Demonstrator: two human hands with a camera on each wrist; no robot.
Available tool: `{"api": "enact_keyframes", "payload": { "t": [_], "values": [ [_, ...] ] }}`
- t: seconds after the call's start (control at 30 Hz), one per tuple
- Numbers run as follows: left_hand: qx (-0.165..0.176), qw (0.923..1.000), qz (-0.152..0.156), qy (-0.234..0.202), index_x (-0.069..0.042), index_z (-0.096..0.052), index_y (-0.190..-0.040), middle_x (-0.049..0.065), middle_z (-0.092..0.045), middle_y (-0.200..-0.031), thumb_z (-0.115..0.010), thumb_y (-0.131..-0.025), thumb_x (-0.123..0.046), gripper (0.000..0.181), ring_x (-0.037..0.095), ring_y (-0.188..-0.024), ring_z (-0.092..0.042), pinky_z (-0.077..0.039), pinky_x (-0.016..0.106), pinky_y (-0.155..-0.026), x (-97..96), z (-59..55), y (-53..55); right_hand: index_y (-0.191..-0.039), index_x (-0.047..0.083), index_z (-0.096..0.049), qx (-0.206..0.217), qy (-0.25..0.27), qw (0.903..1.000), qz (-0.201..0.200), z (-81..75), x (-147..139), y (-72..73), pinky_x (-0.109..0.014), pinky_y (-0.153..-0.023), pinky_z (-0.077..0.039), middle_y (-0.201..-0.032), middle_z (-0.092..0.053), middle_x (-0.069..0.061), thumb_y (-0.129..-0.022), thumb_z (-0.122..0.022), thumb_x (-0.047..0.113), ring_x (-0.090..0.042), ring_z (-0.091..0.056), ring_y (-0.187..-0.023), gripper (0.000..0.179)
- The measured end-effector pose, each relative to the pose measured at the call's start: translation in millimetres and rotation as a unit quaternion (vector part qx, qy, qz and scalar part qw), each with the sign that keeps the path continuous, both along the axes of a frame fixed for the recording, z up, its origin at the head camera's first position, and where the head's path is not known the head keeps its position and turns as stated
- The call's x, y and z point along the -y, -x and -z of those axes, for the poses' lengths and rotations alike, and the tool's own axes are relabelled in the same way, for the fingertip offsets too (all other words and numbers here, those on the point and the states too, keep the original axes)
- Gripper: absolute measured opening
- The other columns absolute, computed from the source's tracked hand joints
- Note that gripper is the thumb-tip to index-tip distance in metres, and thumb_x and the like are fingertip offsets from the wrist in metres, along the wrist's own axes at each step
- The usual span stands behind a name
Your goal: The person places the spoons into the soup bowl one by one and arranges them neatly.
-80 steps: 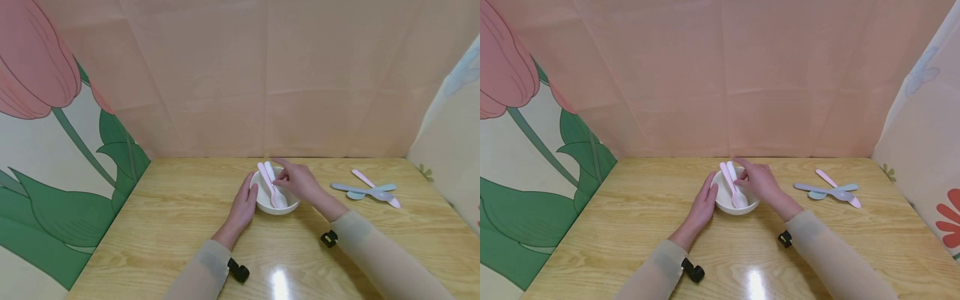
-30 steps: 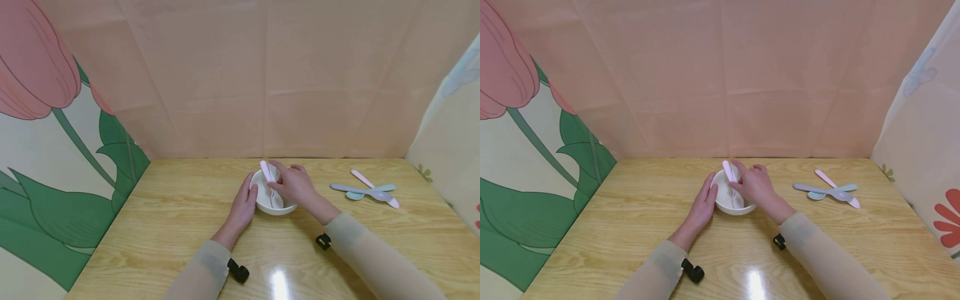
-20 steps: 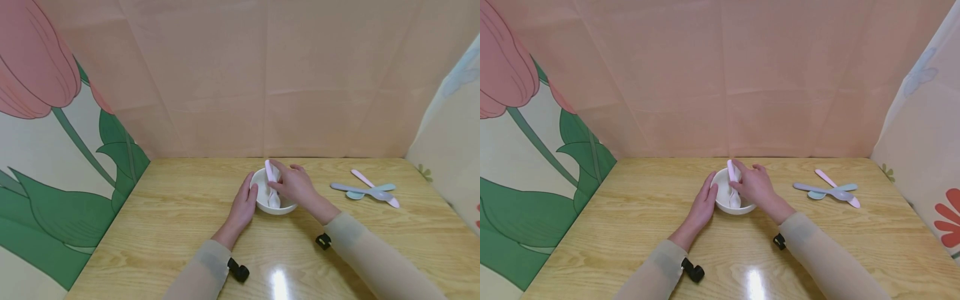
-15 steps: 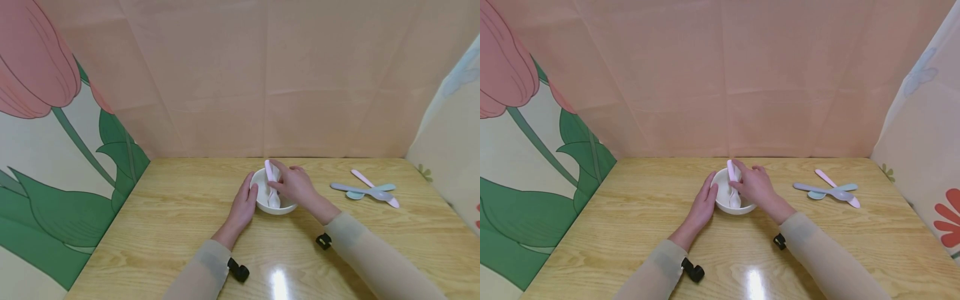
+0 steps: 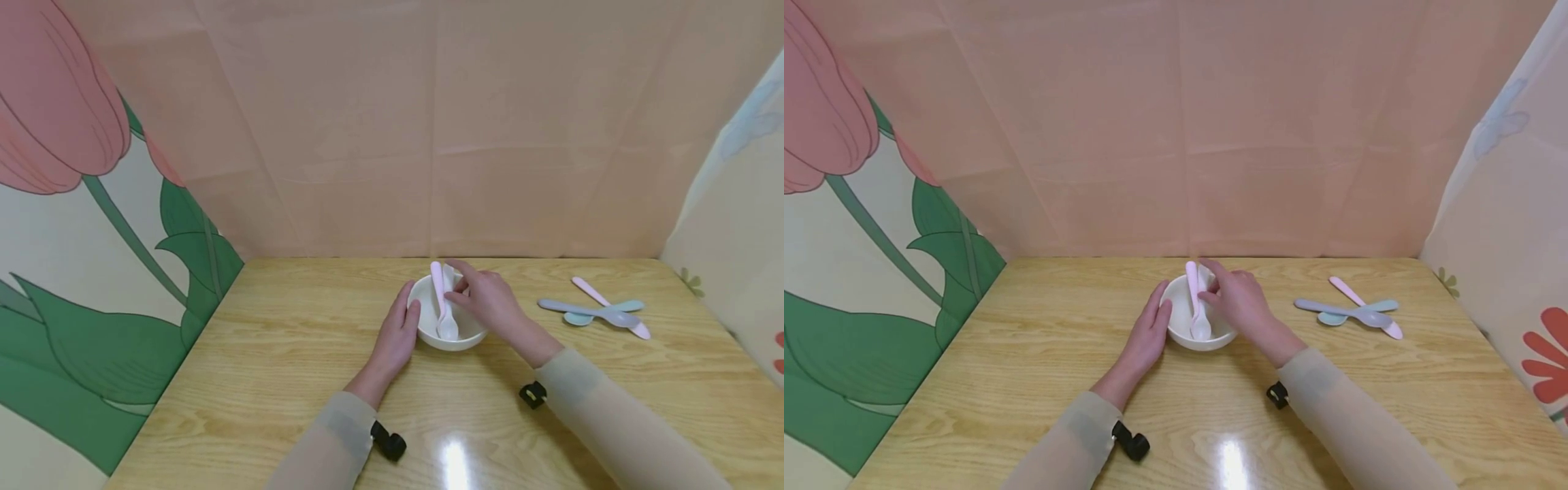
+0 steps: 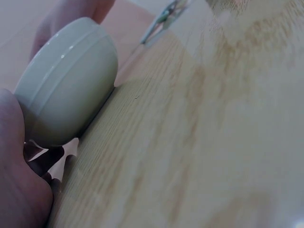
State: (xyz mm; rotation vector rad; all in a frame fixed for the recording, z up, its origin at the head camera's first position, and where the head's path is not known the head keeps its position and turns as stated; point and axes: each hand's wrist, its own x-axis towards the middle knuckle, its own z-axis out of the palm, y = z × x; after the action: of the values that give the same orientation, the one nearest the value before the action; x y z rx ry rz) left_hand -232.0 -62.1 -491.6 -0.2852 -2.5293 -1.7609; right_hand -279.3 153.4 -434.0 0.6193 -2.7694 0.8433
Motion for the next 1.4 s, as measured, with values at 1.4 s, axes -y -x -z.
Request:
{"api": "enact_keyframes", "payload": {
  "t": [1.4],
  "values": [
    [0.008,0.9999,-0.006,0.006,-0.031,-0.027,-0.177,-0.004,-0.030,-0.180,-0.035,-0.120,-0.050,0.060,0.020,-0.165,-0.027,-0.023,0.047,-0.135,-0.5,1.7,0.3,-0.160,0.007,-0.057,0.012,0.061,0.9955,0.071,-13.2,-41.7,-19.3,-0.041,-0.075,-0.052,-0.123,-0.074,-0.012,-0.106,-0.079,0.036,-0.030,-0.069,-0.103,0.065]
  ]
}}
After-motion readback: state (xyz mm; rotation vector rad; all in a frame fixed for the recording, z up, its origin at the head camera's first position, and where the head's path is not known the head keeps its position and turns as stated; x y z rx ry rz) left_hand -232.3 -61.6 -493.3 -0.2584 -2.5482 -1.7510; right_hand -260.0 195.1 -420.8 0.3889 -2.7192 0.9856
